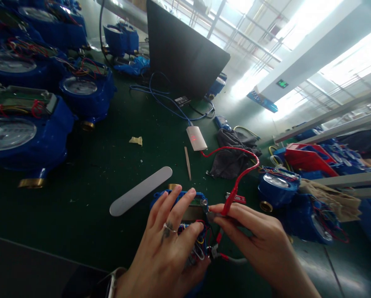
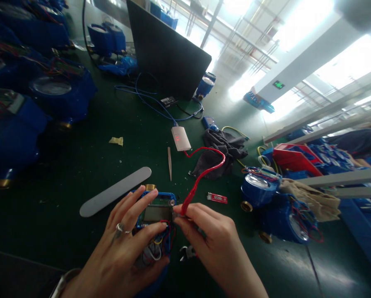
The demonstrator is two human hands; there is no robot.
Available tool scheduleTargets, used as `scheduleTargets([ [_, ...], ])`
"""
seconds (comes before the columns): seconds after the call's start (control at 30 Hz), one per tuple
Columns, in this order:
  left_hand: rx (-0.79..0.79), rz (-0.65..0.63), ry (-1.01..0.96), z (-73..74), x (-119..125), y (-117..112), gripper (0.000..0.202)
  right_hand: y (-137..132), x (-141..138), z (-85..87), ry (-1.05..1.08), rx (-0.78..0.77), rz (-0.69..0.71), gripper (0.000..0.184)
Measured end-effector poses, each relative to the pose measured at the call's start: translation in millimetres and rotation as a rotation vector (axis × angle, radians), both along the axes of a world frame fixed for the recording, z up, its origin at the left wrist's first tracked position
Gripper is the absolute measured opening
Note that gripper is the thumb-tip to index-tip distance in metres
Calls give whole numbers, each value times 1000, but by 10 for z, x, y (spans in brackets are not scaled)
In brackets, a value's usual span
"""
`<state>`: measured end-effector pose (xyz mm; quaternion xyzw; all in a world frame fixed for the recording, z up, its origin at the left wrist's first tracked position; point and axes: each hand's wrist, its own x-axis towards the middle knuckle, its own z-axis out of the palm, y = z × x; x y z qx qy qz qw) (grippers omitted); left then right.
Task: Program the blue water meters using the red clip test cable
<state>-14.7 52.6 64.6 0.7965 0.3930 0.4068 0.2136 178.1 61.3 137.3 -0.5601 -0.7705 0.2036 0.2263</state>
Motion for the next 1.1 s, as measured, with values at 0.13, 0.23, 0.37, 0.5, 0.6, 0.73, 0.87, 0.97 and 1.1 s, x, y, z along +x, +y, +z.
scheduleTargets([
  [0.13, -3, -1, 3, 0, -1, -11, 18, 5, -15, 11, 5, -1, -3, 10],
  [0.23, -3, 0, 4, 2, -1, -19, 18, 9, -28, 15, 4, -7, -4, 10],
  [0.37, -5, -5, 9, 1, -6, -25, 19, 9, -28, 10, -2, -12, -8, 12],
  [0.5, -10, -18, 15, 10, -16, -21, 19, -8, 7, -10, 13, -14, -18, 11],
  [0.6, -29, -23, 13, 16, -20, -17, 20, -35, 33, -45, 41, -17, -29, 11],
  [0.73, -47, -28, 14, 18, -24, -17, 22, -60, 19, -107, 128, -20, -66, 13],
  [0.87, -42, -20, 2, 35, -38, 1, 22, -70, -1, -163, 169, -16, -98, 16],
  [0.97, -57, -30, 23, 60, -54, 23, 22, -96, 26, -204, 208, -51, -109, 15],
  [1.1, -53, -34, 31, 78, -62, 29, 24, -154, 73, -251, 306, -107, -111, 15],
])
